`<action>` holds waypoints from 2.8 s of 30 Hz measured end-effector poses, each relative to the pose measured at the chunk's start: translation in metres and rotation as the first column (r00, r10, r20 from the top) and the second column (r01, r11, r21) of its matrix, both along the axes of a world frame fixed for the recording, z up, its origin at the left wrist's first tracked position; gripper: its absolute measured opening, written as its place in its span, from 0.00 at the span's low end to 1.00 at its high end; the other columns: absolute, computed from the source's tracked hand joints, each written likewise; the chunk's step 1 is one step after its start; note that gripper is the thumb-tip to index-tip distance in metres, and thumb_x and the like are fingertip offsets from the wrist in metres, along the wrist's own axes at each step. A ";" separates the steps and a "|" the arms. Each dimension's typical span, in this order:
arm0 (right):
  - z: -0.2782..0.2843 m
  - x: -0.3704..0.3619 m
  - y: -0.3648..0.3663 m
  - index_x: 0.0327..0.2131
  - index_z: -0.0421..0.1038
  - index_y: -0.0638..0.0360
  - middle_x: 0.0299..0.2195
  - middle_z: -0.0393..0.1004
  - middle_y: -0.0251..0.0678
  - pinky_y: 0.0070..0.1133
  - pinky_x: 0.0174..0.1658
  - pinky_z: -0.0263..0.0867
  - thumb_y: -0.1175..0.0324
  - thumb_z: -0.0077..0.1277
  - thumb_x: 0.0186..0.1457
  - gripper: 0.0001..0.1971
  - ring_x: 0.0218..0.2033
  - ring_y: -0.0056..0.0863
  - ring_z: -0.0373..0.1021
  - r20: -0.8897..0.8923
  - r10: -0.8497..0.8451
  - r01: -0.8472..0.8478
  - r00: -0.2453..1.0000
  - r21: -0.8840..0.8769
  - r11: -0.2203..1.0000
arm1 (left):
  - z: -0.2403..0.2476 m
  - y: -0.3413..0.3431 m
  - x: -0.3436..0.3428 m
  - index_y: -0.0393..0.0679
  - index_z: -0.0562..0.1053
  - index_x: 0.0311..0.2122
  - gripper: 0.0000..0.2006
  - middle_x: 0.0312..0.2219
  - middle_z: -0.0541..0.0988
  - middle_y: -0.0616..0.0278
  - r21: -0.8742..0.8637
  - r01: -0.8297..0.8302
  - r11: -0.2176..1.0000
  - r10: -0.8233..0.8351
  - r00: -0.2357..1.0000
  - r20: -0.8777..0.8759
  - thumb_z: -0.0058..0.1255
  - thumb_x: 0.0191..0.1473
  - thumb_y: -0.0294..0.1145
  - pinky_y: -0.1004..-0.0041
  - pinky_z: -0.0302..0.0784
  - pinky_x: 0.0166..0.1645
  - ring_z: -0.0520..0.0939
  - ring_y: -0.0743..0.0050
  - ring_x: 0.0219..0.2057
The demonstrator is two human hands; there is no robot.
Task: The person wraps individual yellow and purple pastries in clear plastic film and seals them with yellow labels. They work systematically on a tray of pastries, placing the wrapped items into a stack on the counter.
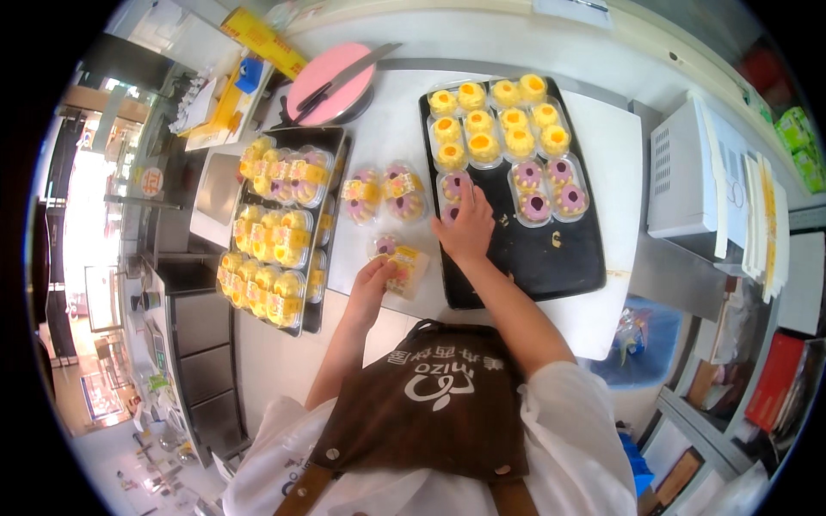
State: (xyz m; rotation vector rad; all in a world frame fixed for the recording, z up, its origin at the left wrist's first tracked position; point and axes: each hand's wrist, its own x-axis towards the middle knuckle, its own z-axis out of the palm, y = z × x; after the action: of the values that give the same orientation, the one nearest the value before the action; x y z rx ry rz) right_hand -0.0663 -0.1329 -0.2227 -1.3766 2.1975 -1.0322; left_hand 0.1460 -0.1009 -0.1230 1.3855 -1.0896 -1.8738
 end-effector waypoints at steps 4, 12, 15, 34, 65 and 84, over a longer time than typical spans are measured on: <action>-0.004 0.010 -0.004 0.71 0.52 0.46 0.66 0.57 0.46 0.44 0.63 0.58 0.56 0.68 0.45 0.50 0.65 0.51 0.57 -0.073 -0.010 0.020 0.997 0.133 0.991 | -0.009 -0.009 0.002 0.40 0.77 0.39 0.12 0.34 0.82 0.67 0.012 0.062 0.998 -0.062 0.998 -0.013 0.48 0.70 0.37 0.78 0.74 0.44 0.78 0.84 0.36; -0.004 -0.006 0.003 0.69 0.55 0.45 0.58 0.62 0.43 0.41 0.63 0.57 0.64 0.66 0.42 0.49 0.60 0.48 0.60 -0.094 -0.075 0.091 0.993 0.190 0.978 | -0.015 -0.024 -0.009 0.42 0.77 0.40 0.11 0.31 0.79 0.71 0.052 0.113 0.992 -0.113 0.994 -0.008 0.48 0.69 0.38 0.79 0.72 0.40 0.77 0.86 0.34; 0.001 -0.022 0.017 0.69 0.55 0.46 0.58 0.62 0.44 0.40 0.63 0.57 0.67 0.66 0.42 0.48 0.60 0.49 0.60 -0.051 -0.034 0.041 0.998 0.160 0.986 | -0.022 -0.026 -0.014 0.43 0.77 0.42 0.11 0.32 0.79 0.72 0.087 0.043 0.995 -0.039 0.998 -0.042 0.48 0.69 0.39 0.79 0.71 0.40 0.77 0.85 0.34; 0.006 -0.118 0.168 0.64 0.60 0.59 0.57 0.62 0.51 0.38 0.58 0.66 0.77 0.63 0.41 0.43 0.56 0.54 0.62 0.002 0.154 -0.154 0.988 0.035 0.987 | -0.130 -0.024 -0.133 0.34 0.71 0.59 0.22 0.47 0.80 0.57 0.160 -0.123 0.979 0.118 0.992 0.042 0.48 0.66 0.36 0.72 0.74 0.55 0.80 0.72 0.49; -0.008 -0.104 0.163 0.62 0.63 0.49 0.61 0.60 0.53 0.40 0.64 0.62 0.75 0.64 0.44 0.39 0.64 0.56 0.59 0.144 0.286 -0.289 0.947 -0.005 0.957 | -0.147 -0.017 -0.153 0.35 0.69 0.62 0.23 0.57 0.76 0.56 -0.031 -0.067 0.997 0.062 0.989 -0.137 0.39 0.71 0.41 0.68 0.67 0.65 0.74 0.65 0.60; 0.007 -0.067 0.135 0.64 0.60 0.53 0.55 0.61 0.50 0.39 0.58 0.65 0.67 0.72 0.40 0.46 0.58 0.53 0.60 0.077 0.121 -0.130 0.990 0.121 0.984 | -0.132 0.010 -0.122 0.35 0.63 0.63 0.28 0.51 0.79 0.50 -0.262 0.235 0.936 -0.146 0.936 0.319 0.55 0.57 0.21 0.63 0.78 0.56 0.81 0.58 0.54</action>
State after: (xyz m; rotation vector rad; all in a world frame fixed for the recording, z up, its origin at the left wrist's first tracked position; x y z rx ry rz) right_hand -0.1335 0.0022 -0.2159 -1.3825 2.0594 -0.8686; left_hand 0.0243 -0.0912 -0.2547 1.4513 -1.6378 -1.5740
